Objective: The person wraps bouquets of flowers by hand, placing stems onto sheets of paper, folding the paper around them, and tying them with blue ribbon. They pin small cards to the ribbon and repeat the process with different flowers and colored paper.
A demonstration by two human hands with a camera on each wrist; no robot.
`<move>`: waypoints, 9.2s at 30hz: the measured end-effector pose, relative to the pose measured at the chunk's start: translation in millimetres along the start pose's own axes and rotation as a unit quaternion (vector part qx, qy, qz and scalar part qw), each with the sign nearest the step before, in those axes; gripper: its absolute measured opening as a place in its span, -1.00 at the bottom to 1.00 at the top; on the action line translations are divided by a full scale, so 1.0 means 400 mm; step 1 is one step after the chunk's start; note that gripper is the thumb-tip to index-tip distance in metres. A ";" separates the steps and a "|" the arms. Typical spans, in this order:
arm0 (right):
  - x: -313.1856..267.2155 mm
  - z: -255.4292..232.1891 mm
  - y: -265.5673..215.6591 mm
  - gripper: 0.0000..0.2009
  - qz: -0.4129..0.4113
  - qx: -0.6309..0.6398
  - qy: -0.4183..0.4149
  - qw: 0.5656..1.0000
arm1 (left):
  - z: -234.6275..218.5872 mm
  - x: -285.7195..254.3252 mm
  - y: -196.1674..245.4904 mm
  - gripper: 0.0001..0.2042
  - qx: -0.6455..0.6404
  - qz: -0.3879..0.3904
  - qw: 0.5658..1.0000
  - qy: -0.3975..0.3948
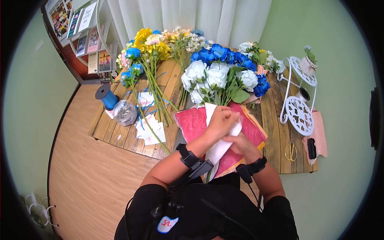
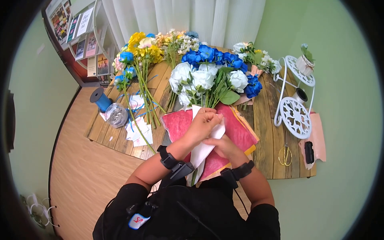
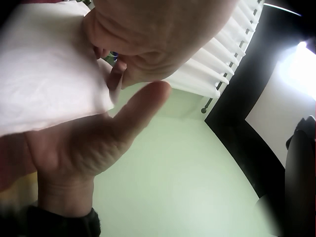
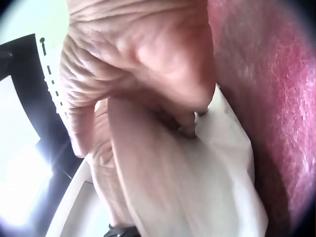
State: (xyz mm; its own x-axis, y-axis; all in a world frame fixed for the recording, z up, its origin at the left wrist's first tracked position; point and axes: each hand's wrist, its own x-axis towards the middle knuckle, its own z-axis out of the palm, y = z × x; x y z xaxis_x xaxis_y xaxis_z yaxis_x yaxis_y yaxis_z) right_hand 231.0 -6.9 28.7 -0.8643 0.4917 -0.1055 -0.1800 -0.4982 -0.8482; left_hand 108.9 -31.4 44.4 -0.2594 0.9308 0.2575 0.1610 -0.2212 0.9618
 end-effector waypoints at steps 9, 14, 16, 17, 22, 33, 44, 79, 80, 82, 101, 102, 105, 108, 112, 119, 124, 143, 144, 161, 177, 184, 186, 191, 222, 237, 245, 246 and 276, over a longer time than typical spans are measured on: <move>0.005 -0.016 0.021 -0.57 0.002 0.113 0.104 0.988 | -0.086 -0.025 -0.103 -0.62 0.042 -0.100 0.949 0.295; -0.001 -0.008 0.014 -0.56 -0.005 0.113 0.097 0.989 | -0.118 -0.050 -0.048 -0.58 -0.298 -0.340 0.892 -0.015; -0.005 -0.006 0.010 -0.56 -0.004 0.119 0.097 0.988 | -0.117 -0.048 -0.038 -0.57 -0.318 -0.343 0.883 -0.038; -0.006 -0.007 0.010 -0.56 -0.009 0.125 0.096 0.987 | -0.115 -0.046 -0.036 -0.55 -0.336 -0.345 0.874 -0.061; 0.002 -0.016 0.019 -0.57 -0.048 0.152 0.139 0.977 | -0.086 -0.041 -0.074 -0.54 -0.404 -0.333 0.850 -0.054; 0.048 -0.089 0.040 -0.79 -0.053 -0.102 0.250 0.962 | -0.073 -0.037 -0.077 -0.65 -0.511 -0.298 0.804 -0.068; 0.095 -0.058 0.051 -0.78 0.000 -0.162 0.248 0.955 | -0.057 -0.049 -0.056 -0.65 -0.419 -0.290 0.861 0.010; -0.180 0.058 0.012 -0.71 -0.005 -0.244 0.057 0.968 | -0.031 -0.035 -0.047 -0.64 -0.453 -0.275 0.848 0.006; -0.188 0.053 -0.001 -0.84 0.002 -0.271 0.043 0.962 | -0.030 -0.037 -0.045 -0.64 -0.454 -0.274 0.848 0.001; -0.203 0.042 -0.026 -0.86 0.089 -0.242 0.036 0.965 | -0.027 -0.043 -0.041 -0.63 -0.456 -0.274 0.847 -0.001; -0.245 -0.020 -0.099 -0.79 0.228 -0.400 -0.321 0.828 | -0.031 -0.024 -0.051 -0.59 -0.499 -0.269 0.824 -0.029; -0.252 -0.031 -0.137 -0.82 0.162 -0.454 -0.260 0.837 | -0.033 -0.025 -0.053 -0.59 -0.498 -0.268 0.823 -0.044; -0.209 -0.011 -0.168 -0.77 -0.036 -0.504 0.076 0.860 | -0.025 -0.031 -0.042 -0.59 -0.479 -0.262 0.838 -0.028; -0.093 -0.009 -0.084 -0.68 -0.179 -0.414 0.196 0.871 | -0.011 -0.036 -0.051 -0.61 -0.453 -0.255 0.854 -0.008; 0.004 0.021 -0.013 -0.60 -0.070 -0.268 0.138 0.951 | 0.002 -0.039 -0.061 -0.62 -0.427 -0.249 0.868 0.039; 0.046 -0.002 0.014 -0.68 -0.018 -0.026 0.135 0.990 | 0.016 -0.037 -0.103 -0.46 -0.306 -0.220 0.922 0.090; 0.061 -0.029 -0.005 -0.70 0.022 -0.011 0.118 0.993 | 0.055 -0.010 -0.209 -0.47 0.109 -0.172 0.931 0.302; 0.100 -0.067 0.006 -0.68 0.072 0.011 0.062 0.995 | -0.313 -0.026 -0.108 -0.77 0.046 -0.073 0.964 0.250; 0.098 -0.063 0.004 -0.68 0.070 0.012 0.066 0.995 | -0.352 -0.035 -0.093 -0.79 0.104 -0.085 0.955 0.263; 0.094 -0.064 0.003 -0.65 0.072 0.020 0.060 0.995 | -0.619 0.002 -0.152 -0.74 0.564 -0.259 0.770 0.150; 0.095 -0.072 0.011 -0.65 0.064 0.016 0.055 0.996 | -0.654 0.011 0.034 -0.87 0.386 -0.039 0.842 0.376; 0.093 -0.069 0.006 -0.65 0.060 0.019 0.048 0.997 | -0.621 0.019 0.134 -0.91 0.278 0.060 0.881 0.378; 0.093 -0.068 0.004 -0.64 0.061 0.018 0.047 0.997 | -0.610 0.024 0.157 -0.90 0.274 0.070 0.878 0.386; 0.092 -0.065 0.004 -0.64 0.054 0.020 0.039 0.998 | -0.594 0.029 0.202 -0.86 0.208 0.089 0.877 0.423; 0.082 -0.063 0.006 -0.63 -0.012 0.073 0.042 0.996 | -0.099 -0.007 -0.043 -0.32 -0.050 -0.287 0.946 -0.140; 0.085 -0.056 -0.009 -0.65 -0.038 0.012 0.050 0.998 | -0.094 -0.028 -0.029 -0.53 -0.251 -0.283 0.923 -0.074; 0.083 -0.071 -0.016 -0.64 -0.056 -0.170 0.066 0.982 | -0.082 -0.033 -0.049 -0.60 -0.269 -0.273 0.924 -0.005; 0.084 -0.076 -0.015 -0.61 -0.055 -0.193 0.064 0.978 | -0.082 -0.031 -0.048 -0.60 -0.270 -0.273 0.924 -0.006; 0.042 -0.052 -0.105 -0.82 -0.093 -0.569 0.102 0.811 | -0.125 -0.039 -0.070 -0.59 0.193 -0.094 0.976 -0.044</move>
State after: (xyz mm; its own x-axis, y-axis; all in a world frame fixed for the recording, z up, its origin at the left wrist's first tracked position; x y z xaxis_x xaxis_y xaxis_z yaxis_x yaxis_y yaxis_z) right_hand 233.8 37.3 51.8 -0.7553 0.6487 0.0934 0.3523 0.5220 -0.7768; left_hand 60.7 -54.2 18.1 -0.2382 0.9696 0.0550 0.4702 0.0656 0.8801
